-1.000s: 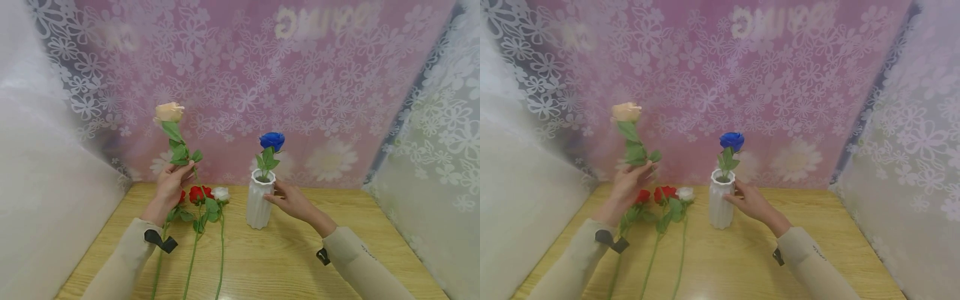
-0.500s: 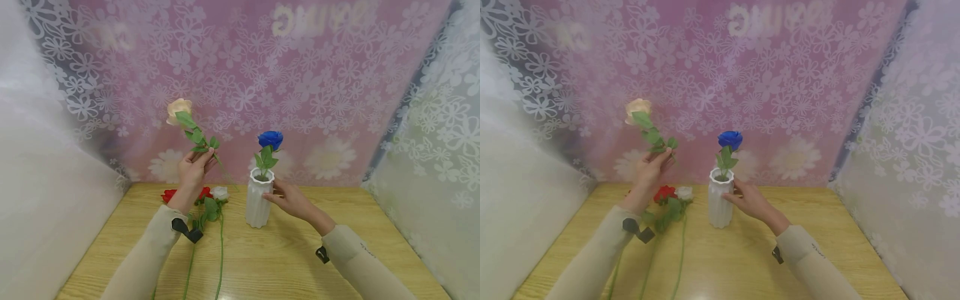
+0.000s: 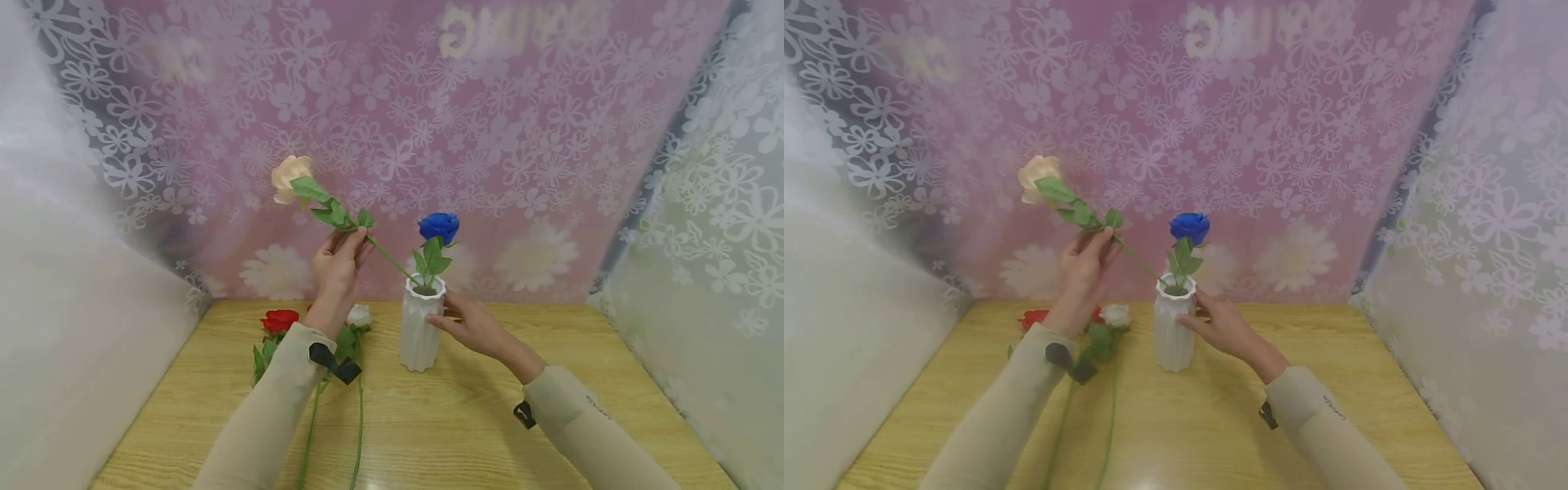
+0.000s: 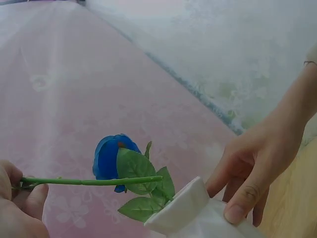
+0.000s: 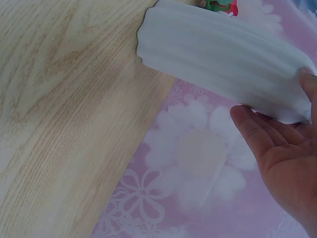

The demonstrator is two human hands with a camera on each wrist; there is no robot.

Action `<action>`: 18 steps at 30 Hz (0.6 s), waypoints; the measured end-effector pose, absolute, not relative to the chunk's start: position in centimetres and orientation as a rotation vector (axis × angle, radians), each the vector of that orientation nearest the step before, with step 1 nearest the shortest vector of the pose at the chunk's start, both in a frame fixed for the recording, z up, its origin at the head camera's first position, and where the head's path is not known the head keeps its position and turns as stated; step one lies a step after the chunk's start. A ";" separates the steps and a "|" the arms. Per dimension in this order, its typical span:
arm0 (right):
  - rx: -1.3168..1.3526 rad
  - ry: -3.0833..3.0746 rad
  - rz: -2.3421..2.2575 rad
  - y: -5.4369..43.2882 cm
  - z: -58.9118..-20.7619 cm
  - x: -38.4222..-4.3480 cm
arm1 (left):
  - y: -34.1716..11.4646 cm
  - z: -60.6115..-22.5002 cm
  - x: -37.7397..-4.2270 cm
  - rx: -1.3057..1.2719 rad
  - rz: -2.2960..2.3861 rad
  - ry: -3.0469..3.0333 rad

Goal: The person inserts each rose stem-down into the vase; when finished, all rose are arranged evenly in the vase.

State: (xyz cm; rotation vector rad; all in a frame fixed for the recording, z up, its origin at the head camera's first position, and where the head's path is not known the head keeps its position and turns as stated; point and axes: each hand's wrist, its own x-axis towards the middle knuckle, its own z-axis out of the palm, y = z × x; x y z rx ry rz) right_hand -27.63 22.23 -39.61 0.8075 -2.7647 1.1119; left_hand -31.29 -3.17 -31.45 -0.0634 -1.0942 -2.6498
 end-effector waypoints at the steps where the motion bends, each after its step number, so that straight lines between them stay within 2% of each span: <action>1: 0.809 -2.762 1.111 22.2 -39.6 -27.6 | -3.0 -31.4 -31.3 -0.062 -2.645 -1.096; 18: 0.792 -2.778 1.104 22.2 -39.5 -27.5 | 0.0 -34.7 -31.1 -0.208 -2.488 -1.405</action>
